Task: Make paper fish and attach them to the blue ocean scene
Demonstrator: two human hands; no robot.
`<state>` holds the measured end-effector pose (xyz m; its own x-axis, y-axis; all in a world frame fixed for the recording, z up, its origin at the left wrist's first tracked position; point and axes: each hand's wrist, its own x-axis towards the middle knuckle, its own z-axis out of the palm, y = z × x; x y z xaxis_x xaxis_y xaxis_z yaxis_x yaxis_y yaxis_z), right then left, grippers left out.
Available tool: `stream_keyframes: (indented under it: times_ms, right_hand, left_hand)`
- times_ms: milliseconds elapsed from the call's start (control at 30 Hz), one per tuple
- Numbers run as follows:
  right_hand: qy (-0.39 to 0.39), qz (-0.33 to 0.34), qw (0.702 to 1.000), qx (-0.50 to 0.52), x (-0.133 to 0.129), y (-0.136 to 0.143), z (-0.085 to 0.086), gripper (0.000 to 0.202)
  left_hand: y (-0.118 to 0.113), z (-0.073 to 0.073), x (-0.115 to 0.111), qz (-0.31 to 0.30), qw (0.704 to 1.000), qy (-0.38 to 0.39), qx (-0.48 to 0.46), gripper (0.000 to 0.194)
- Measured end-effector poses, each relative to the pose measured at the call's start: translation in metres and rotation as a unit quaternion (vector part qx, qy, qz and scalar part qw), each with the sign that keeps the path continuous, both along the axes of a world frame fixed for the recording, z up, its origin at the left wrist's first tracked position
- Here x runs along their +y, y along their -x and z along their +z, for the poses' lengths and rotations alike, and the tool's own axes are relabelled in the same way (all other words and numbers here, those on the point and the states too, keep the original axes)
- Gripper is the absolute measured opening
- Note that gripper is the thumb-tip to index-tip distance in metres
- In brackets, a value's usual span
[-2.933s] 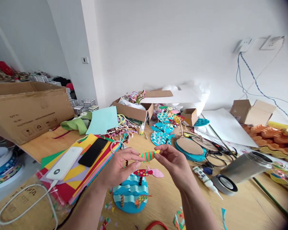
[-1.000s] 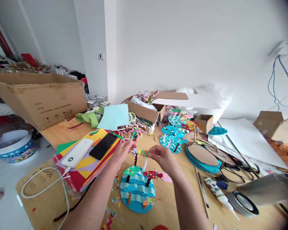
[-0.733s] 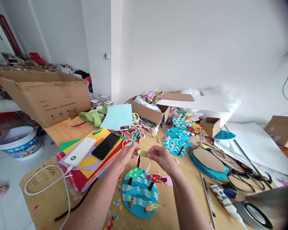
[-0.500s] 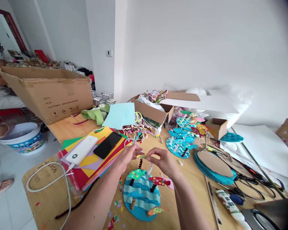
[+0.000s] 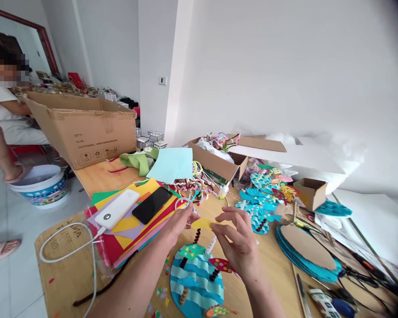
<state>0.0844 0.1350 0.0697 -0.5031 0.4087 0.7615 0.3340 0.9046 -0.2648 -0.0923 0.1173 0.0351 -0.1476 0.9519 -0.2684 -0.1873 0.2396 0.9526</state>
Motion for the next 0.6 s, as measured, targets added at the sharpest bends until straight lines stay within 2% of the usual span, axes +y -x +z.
stream_keyframes:
  times_ms: [67, 133, 200, 300, 467, 600]
  right_hand:
    - [0.03, 0.0, 1.0, 0.005, 0.002, 0.001, -0.002, 0.018]
    - [0.1, -0.013, 0.995, 0.015, 0.006, 0.003, -0.005, 0.01]
    - [0.192, -0.036, 0.981, 0.014, 0.01, 0.004, -0.01, 0.004]
    - [0.301, -0.046, 0.952, -0.013, 0.014, 0.005, -0.017, 0.01]
    - [0.383, -0.05, 0.921, -0.059, 0.018, 0.006, -0.023, 0.009]
    - [0.4, -0.049, 0.912, -0.08, 0.02, 0.007, -0.025, 0.008]
  left_hand:
    - [0.0, -0.001, 0.001, -0.001, 1.0, -0.001, -0.014, 0.056]
    - [0.0, -0.003, 0.002, -0.014, 1.0, 0.0, -0.023, 0.057]
    - [0.001, -0.004, 0.002, -0.021, 1.0, 0.003, -0.016, 0.059]
    - [0.003, -0.006, 0.003, -0.021, 1.0, -0.002, 0.002, 0.06]
    - [0.003, -0.007, 0.002, -0.056, 0.998, 0.007, 0.021, 0.064]
    - [0.002, -0.005, 0.001, -0.074, 0.997, 0.007, 0.021, 0.064]
